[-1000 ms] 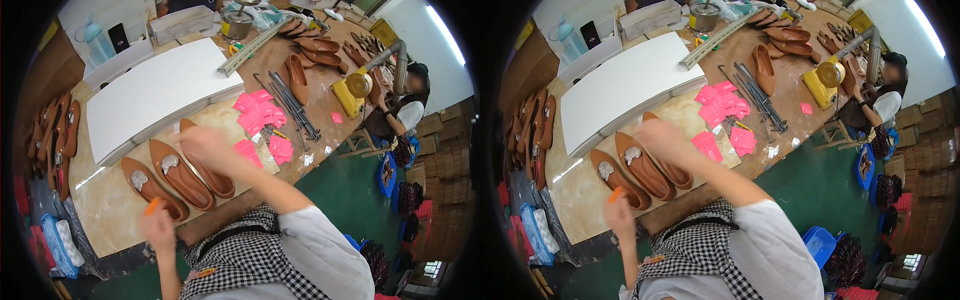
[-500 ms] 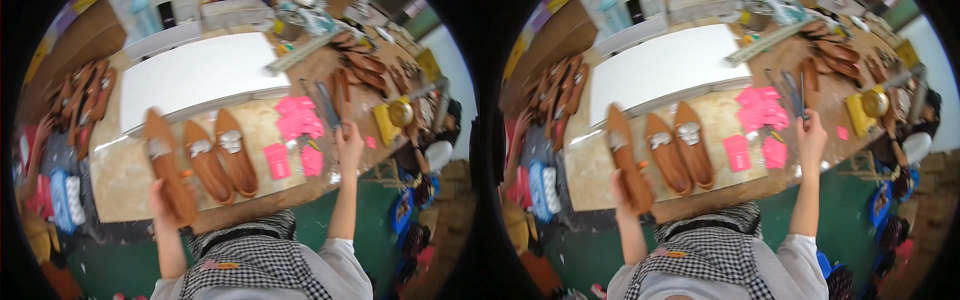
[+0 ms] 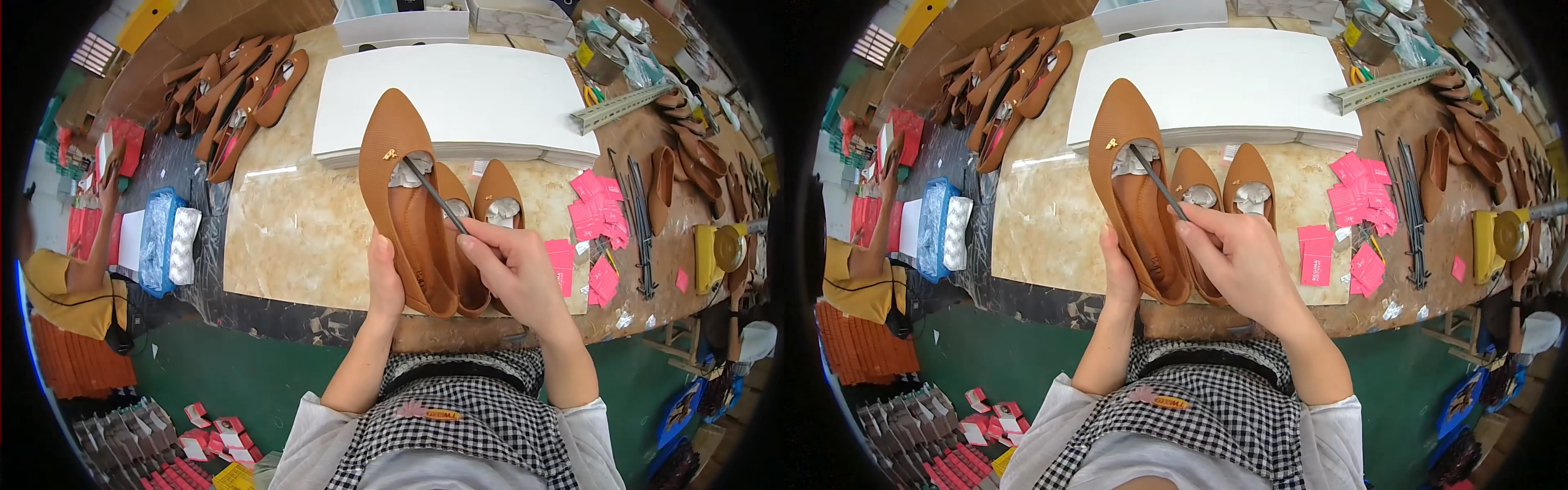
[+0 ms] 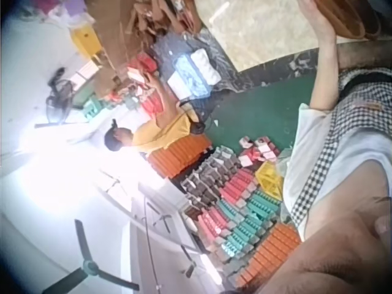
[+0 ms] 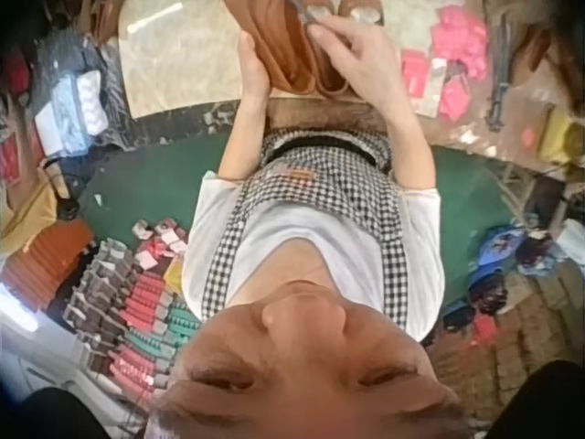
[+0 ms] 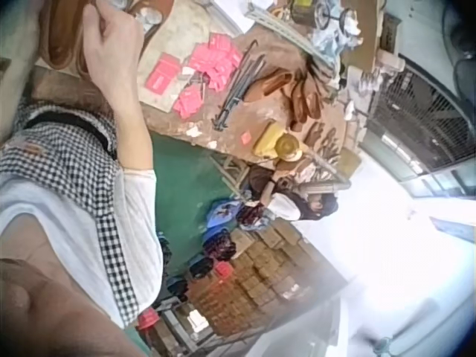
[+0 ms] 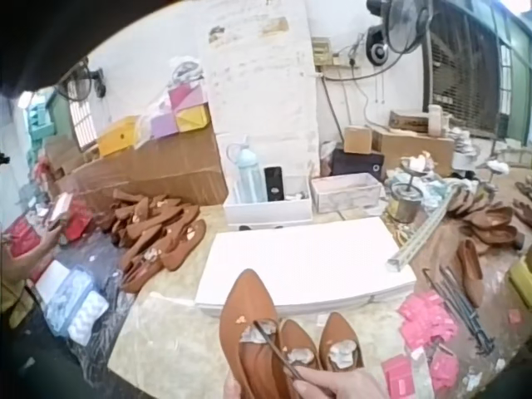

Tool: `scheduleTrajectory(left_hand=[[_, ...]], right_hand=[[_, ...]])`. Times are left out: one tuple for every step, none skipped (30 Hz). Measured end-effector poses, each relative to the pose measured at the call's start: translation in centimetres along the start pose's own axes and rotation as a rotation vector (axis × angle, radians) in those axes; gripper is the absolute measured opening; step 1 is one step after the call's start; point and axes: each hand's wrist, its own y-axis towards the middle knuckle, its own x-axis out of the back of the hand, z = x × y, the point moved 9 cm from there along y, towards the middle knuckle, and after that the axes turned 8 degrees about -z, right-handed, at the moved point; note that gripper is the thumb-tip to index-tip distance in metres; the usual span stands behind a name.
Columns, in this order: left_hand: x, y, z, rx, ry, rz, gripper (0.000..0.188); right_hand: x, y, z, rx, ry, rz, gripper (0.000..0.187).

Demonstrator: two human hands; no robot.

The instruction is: The person inserts metal shanks into the insoles of brown leather flats using a small tool. They then place pink paper inserts into the shoes and arrange them on the table. The person repeats this process for multiple pairs of shoes.

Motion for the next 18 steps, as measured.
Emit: scheduleTrajectory(left_hand=[[0.0,-0.1,-0.5,-0.026,0.021,-0.015,0.072],[-0.2,-0.2,-1.0,-0.052,0.042,-0.031,0.076],[-0.3,-0.3,-1.3,-0.076,0.064,-0.043,0.080],[-0.1,-0.4,-0.9,-0.073,0.068,-0.041,0.081],[0.3,-0.6,-0.1,-0.069,0.071,-0.039,0.082],[0.5,-0.9,0.5,-0.064,0.073,-0.034,0.083],[0.6,-1.3,0.6,-0.062,0.091,-0.071,0.084],[0.5,-1.8,0.9,-0.060,0.108,-0.106,0.086],[0.4,-2.0,1.0,-0.055,0.128,-0.135,0.087],[0.3,-1.9,1.1,-0.068,0.150,-0.115,0.088],[0.4,-1.6,1.1,-0.080,0.172,-0.092,0.090],[0.1,-1.4,1.3,-0.090,0.187,-0.068,0.091],[-0.1,-1.6,1.8,-0.052,0.129,-0.082,0.082],[1.0,-1.6,2.9,0.049,0.115,-0.142,0.078],[2.2,-1.6,4.5,0.165,0.089,-0.183,0.073],[3.5,-1.7,6.2,0.290,0.062,-0.215,0.069],[4.8,-1.5,5.7,0.399,0.089,-0.131,0.056],[9.4,-0.9,6.2,0.402,0.123,-0.239,0.050]], right_hand=[[-0.2,0.1,0.3,0.020,0.002,-0.014,0.025],[-0.4,0.2,0.7,0.040,0.003,-0.027,0.024],[-0.3,0.3,1.8,0.147,-0.060,-0.094,0.023],[-0.6,0.3,2.9,0.254,-0.123,-0.160,0.022],[-0.9,0.2,4.0,0.361,-0.186,-0.226,0.021],[-1.2,0.4,4.3,0.404,-0.214,-0.275,0.020],[-1.4,0.6,4.4,0.450,-0.241,-0.324,0.019],[-1.8,0.5,4.5,0.496,-0.269,-0.373,0.019],[-2.4,0.2,4.2,0.537,-0.316,-0.417,0.022],[-3.4,0.1,3.2,0.522,-0.361,-0.406,0.022],[-4.2,-0.2,2.2,0.503,-0.406,-0.397,0.023],[-4.5,-0.5,1.5,0.485,-0.458,-0.387,0.024],[-4.4,-0.4,-0.2,0.349,-0.440,-0.314,0.029],[-4.3,-0.3,-0.6,0.352,-0.336,-0.238,0.030],[-3.0,-0.5,-1.3,0.342,-0.253,-0.174,0.031],[-1.4,-0.8,-2.0,0.325,-0.178,-0.115,0.032],[2.7,-1.1,-3.5,0.181,-0.039,-0.185,0.033],[8.1,-1.2,-5.9,0.078,-0.194,-0.310,0.029]])
